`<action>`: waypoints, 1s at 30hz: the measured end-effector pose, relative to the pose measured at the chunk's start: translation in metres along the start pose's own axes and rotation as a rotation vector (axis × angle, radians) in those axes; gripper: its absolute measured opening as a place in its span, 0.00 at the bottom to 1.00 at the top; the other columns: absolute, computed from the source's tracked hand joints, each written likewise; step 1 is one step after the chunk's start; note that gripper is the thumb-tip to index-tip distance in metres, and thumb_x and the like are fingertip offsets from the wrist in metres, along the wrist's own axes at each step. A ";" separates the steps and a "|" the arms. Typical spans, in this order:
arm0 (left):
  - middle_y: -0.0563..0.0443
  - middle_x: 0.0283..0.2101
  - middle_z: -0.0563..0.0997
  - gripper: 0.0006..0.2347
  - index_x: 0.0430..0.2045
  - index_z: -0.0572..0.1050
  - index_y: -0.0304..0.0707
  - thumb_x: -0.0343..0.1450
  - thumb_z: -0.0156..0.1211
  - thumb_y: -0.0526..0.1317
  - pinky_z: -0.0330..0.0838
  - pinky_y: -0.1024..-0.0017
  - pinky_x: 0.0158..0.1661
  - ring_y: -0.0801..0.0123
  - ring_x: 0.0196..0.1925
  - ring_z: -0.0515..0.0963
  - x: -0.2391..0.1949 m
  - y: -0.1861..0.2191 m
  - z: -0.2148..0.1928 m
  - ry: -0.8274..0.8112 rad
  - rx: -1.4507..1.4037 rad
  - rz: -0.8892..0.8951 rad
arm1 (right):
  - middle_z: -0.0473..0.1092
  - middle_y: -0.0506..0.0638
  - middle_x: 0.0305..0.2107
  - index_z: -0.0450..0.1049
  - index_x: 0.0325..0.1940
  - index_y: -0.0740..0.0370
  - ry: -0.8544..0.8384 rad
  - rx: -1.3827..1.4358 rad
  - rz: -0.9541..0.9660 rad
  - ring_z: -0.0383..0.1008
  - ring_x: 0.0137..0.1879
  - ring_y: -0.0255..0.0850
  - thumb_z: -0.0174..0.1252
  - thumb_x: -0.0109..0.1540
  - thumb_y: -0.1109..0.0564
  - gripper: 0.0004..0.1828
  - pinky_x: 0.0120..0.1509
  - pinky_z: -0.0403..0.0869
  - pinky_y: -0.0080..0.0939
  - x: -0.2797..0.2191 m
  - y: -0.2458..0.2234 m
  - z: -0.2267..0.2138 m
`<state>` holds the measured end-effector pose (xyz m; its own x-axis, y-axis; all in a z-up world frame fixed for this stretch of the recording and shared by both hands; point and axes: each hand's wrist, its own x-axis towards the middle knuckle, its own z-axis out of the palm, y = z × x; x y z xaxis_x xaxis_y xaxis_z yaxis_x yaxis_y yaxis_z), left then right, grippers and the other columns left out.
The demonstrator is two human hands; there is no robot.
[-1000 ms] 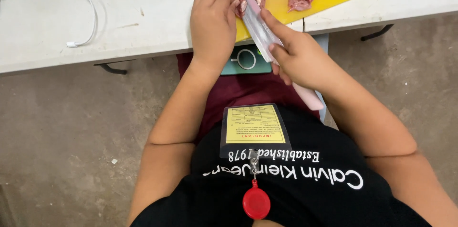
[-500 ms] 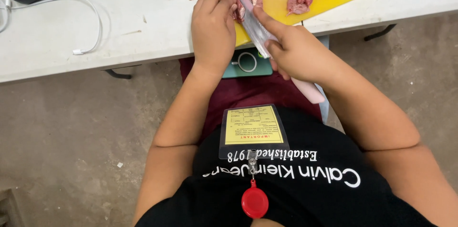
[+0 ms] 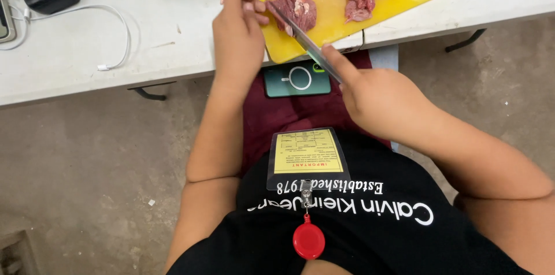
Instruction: The person uses a knife to cut pieces of raw meat on a yellow cutting board. They hold the meat with one hand and slice it into smaller portions with the other, occasionally rearranging the pieces on the board.
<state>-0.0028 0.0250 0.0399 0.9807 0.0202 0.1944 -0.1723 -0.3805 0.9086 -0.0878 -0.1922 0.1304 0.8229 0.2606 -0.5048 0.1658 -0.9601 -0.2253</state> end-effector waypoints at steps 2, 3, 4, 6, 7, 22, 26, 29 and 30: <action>0.52 0.33 0.82 0.09 0.40 0.66 0.44 0.74 0.38 0.29 0.79 0.73 0.40 0.73 0.31 0.85 0.011 0.003 -0.008 -0.062 -0.016 -0.097 | 0.72 0.60 0.22 0.44 0.84 0.51 0.038 -0.107 -0.052 0.71 0.22 0.64 0.42 0.63 0.59 0.43 0.24 0.65 0.62 -0.003 0.006 0.012; 0.52 0.32 0.84 0.09 0.40 0.68 0.45 0.73 0.38 0.31 0.81 0.75 0.40 0.75 0.30 0.86 0.016 0.005 -0.013 -0.128 -0.037 -0.193 | 0.73 0.52 0.27 0.45 0.84 0.52 0.077 -0.215 -0.098 0.73 0.23 0.61 0.43 0.62 0.59 0.44 0.23 0.67 0.61 -0.005 0.009 0.019; 0.52 0.32 0.84 0.09 0.40 0.68 0.45 0.73 0.38 0.31 0.81 0.75 0.40 0.75 0.30 0.86 0.020 0.007 -0.015 -0.126 -0.034 -0.195 | 0.73 0.52 0.27 0.45 0.84 0.52 0.076 -0.214 -0.102 0.73 0.23 0.61 0.43 0.62 0.59 0.44 0.23 0.67 0.61 -0.006 0.009 0.025; 0.51 0.30 0.86 0.01 0.35 0.68 0.48 0.75 0.49 0.39 0.79 0.80 0.31 0.78 0.28 0.88 0.032 0.015 -0.016 -0.236 -0.040 -0.340 | 0.68 0.50 0.23 0.42 0.85 0.51 0.110 -0.367 -0.165 0.71 0.17 0.56 0.46 0.58 0.60 0.50 0.17 0.64 0.58 -0.010 0.011 0.034; 0.51 0.30 0.86 0.01 0.35 0.68 0.48 0.75 0.49 0.39 0.79 0.80 0.31 0.78 0.28 0.88 0.035 0.013 -0.017 -0.239 -0.040 -0.336 | 0.68 0.50 0.23 0.42 0.85 0.51 0.113 -0.367 -0.161 0.71 0.17 0.56 0.46 0.58 0.60 0.50 0.17 0.64 0.58 -0.011 0.012 0.039; 0.62 0.28 0.79 0.14 0.35 0.64 0.46 0.66 0.67 0.33 0.71 0.69 0.31 0.73 0.24 0.77 0.009 0.006 0.001 -0.148 0.236 0.005 | 0.71 0.67 0.23 0.38 0.85 0.52 0.128 0.167 -0.036 0.71 0.27 0.69 0.41 0.65 0.61 0.43 0.33 0.66 0.66 -0.008 0.007 0.010; 0.55 0.28 0.75 0.08 0.33 0.62 0.43 0.70 0.57 0.32 0.69 0.63 0.29 0.62 0.25 0.76 0.000 0.006 0.002 0.012 0.255 0.072 | 0.70 0.66 0.22 0.38 0.84 0.54 0.094 0.162 -0.090 0.68 0.26 0.65 0.40 0.66 0.60 0.42 0.28 0.61 0.63 0.017 -0.010 0.009; 0.51 0.31 0.72 0.09 0.35 0.64 0.41 0.69 0.54 0.26 0.70 0.68 0.32 0.67 0.25 0.72 0.000 0.004 0.001 0.013 0.154 0.111 | 0.71 0.67 0.25 0.38 0.84 0.53 0.077 0.175 -0.055 0.69 0.28 0.67 0.39 0.64 0.62 0.43 0.30 0.62 0.65 0.028 -0.018 0.005; 0.51 0.32 0.73 0.09 0.36 0.66 0.40 0.68 0.53 0.25 0.71 0.72 0.34 0.70 0.27 0.70 0.001 0.004 0.001 -0.009 0.115 0.112 | 0.72 0.70 0.26 0.38 0.85 0.52 0.058 0.166 -0.003 0.70 0.29 0.69 0.39 0.64 0.61 0.44 0.32 0.64 0.65 0.030 -0.019 0.003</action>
<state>-0.0028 0.0227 0.0436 0.9568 -0.0364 0.2886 -0.2697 -0.4829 0.8331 -0.0673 -0.1659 0.1171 0.8533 0.2523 -0.4563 0.0800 -0.9281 -0.3635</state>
